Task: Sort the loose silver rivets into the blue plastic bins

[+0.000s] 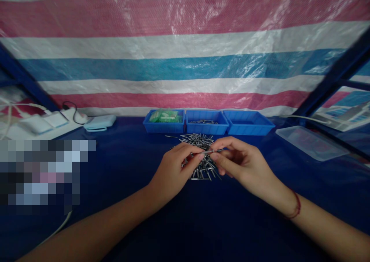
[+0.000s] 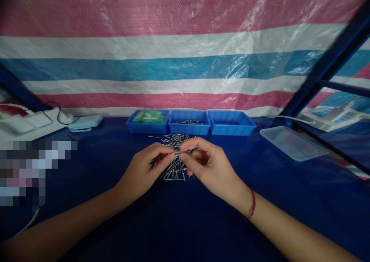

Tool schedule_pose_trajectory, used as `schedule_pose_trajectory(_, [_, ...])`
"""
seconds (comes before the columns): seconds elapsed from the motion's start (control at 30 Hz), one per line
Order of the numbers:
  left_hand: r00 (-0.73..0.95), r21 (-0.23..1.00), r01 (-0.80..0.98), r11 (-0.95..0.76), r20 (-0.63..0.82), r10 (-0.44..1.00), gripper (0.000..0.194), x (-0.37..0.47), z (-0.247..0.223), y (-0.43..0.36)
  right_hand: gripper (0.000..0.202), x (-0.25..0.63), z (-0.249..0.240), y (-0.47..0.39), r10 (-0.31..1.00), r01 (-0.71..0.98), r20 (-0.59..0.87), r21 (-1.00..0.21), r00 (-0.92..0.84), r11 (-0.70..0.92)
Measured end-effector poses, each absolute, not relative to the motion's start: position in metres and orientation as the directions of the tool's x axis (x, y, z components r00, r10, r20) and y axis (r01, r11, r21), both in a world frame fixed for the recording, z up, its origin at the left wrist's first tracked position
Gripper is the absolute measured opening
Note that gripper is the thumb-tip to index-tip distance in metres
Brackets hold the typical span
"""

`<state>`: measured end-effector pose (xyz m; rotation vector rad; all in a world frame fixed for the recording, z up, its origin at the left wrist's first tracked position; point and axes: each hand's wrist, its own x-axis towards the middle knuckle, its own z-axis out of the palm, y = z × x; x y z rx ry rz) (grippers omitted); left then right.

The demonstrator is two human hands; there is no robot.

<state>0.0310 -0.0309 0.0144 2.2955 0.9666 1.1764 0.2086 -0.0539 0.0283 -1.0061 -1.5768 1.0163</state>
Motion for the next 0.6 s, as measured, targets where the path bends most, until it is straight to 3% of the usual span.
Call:
schedule_pose_trajectory(0.27, [0.477, 0.566, 0.406, -0.717, 0.538, 0.695, 0.01, 0.031, 0.013, -0.028, 0.017, 0.213, 0.028, -0.057, 0.905, 0.34, 0.375, -0.84, -0.2, 0.423])
schedule_pose_trajectory(0.47, [0.496, 0.555, 0.447, -0.702, 0.499, 0.711, 0.015, 0.029, 0.012, -0.028, 0.011, 0.217, 0.032, -0.055, 0.784, 0.606, 0.532, -0.521, -0.32, 0.601])
schedule_pose_trajectory(0.6, [0.438, 0.53, 0.485, -0.696, 0.541, 0.718, 0.026, 0.023, 0.017, -0.023, 0.013, 0.226, 0.036, -0.045, 0.751, 0.74, 0.62, -0.391, -0.227, 0.547])
